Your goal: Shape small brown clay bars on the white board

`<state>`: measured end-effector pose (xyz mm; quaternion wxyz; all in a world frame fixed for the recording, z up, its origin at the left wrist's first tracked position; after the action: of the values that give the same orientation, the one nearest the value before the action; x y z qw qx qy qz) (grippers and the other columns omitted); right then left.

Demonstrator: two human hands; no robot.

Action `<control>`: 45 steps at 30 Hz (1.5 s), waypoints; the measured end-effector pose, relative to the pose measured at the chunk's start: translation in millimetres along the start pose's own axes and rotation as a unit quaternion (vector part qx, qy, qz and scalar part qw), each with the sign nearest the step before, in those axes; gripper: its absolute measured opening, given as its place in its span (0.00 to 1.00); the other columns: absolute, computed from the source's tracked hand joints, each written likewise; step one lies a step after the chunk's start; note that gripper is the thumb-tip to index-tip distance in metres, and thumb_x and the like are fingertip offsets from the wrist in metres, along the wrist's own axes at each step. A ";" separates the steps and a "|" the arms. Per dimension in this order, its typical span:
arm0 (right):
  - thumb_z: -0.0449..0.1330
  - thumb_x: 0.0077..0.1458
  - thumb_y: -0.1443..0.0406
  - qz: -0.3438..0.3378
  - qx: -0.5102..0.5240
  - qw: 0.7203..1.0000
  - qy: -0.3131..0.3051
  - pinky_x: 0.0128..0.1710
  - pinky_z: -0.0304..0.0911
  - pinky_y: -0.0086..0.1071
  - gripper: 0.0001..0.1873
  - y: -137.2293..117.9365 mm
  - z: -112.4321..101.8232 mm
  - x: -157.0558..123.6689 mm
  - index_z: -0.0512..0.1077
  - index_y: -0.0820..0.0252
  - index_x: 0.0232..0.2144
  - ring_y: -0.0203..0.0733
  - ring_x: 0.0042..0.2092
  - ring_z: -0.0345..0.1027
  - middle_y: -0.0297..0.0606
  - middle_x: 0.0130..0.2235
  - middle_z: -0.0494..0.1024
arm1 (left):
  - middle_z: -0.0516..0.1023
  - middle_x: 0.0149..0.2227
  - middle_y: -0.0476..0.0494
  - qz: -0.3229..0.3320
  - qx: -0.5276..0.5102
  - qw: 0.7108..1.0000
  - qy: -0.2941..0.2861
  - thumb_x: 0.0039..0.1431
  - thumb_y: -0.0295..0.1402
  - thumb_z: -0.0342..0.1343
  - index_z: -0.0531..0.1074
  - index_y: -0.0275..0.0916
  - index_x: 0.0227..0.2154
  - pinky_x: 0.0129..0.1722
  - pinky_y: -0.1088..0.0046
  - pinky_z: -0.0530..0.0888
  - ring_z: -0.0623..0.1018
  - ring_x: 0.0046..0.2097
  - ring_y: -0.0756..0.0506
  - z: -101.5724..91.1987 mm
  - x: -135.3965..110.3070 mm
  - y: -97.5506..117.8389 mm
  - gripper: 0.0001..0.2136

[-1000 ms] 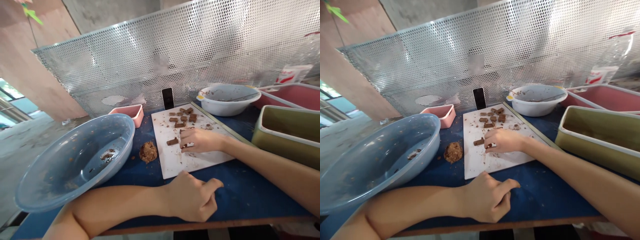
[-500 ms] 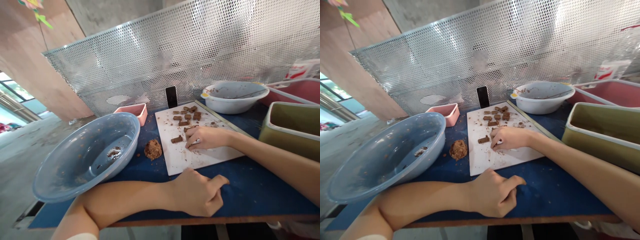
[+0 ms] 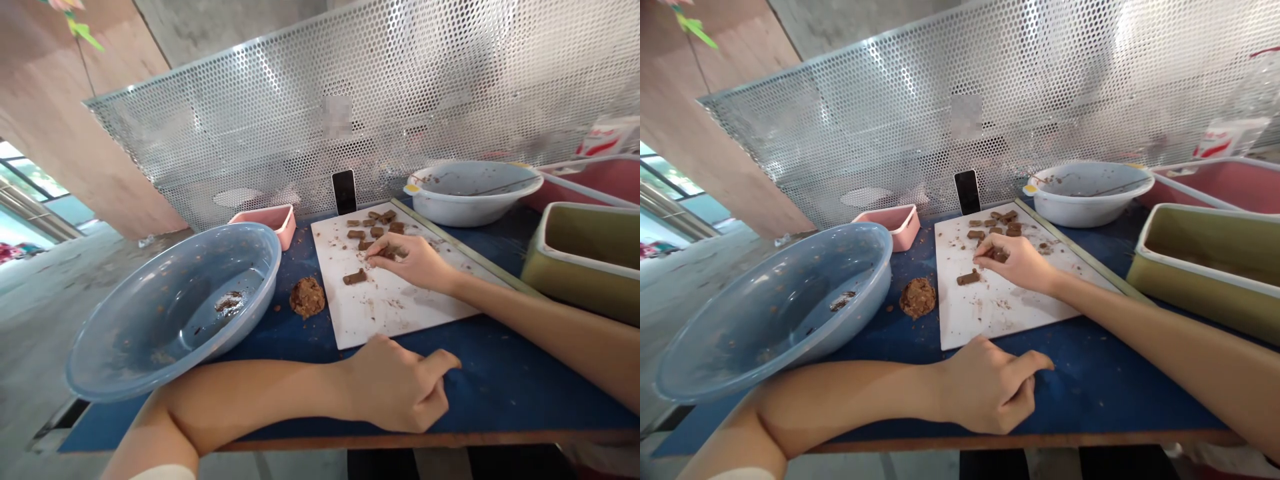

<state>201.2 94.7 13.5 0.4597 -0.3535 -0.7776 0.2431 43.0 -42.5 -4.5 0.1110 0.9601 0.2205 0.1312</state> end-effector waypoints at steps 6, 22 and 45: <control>0.75 0.56 0.44 0.050 0.026 0.996 0.071 0.42 0.78 0.44 0.22 11.5 1.6 1.3 0.82 0.54 0.39 0.49 0.40 0.80 0.40 0.39 0.86 | 0.83 0.27 0.50 -0.001 -0.029 1.000 -0.009 0.68 0.33 0.51 0.73 0.38 0.60 0.23 0.75 0.66 0.82 0.26 0.45 2.1 0.3 -1.6 0.19; 0.72 0.65 0.57 -0.049 -0.034 0.992 0.114 0.42 0.75 0.42 0.06 23.0 10.5 -1.1 0.85 0.52 0.38 0.45 0.40 0.79 0.36 0.38 0.85 | 0.83 0.27 0.50 0.013 -0.057 0.998 0.000 0.68 0.31 0.49 0.73 0.36 0.59 0.23 0.73 0.68 0.81 0.24 0.46 3.9 -2.1 -4.6 0.19; 0.70 0.64 0.45 -0.229 -0.091 0.959 -0.137 0.38 0.64 0.35 0.22 18.7 9.4 -2.5 0.81 0.59 0.41 0.39 0.34 0.69 0.33 0.32 0.75 | 0.84 0.28 0.49 0.020 -0.056 0.998 0.016 0.69 0.30 0.50 0.73 0.37 0.57 0.23 0.75 0.69 0.82 0.25 0.46 4.5 -3.0 -5.5 0.17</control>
<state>199.8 104.1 -5.4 0.3578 -0.1694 -0.9122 0.1054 39.6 -39.7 -10.9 0.1588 0.9544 0.1951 0.1608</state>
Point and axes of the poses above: each hand's wrist, its own x-axis towards the middle knuckle, its own z-axis out of the palm, y = z × x, the point moved 2 cm from there along x, towards the middle knuckle
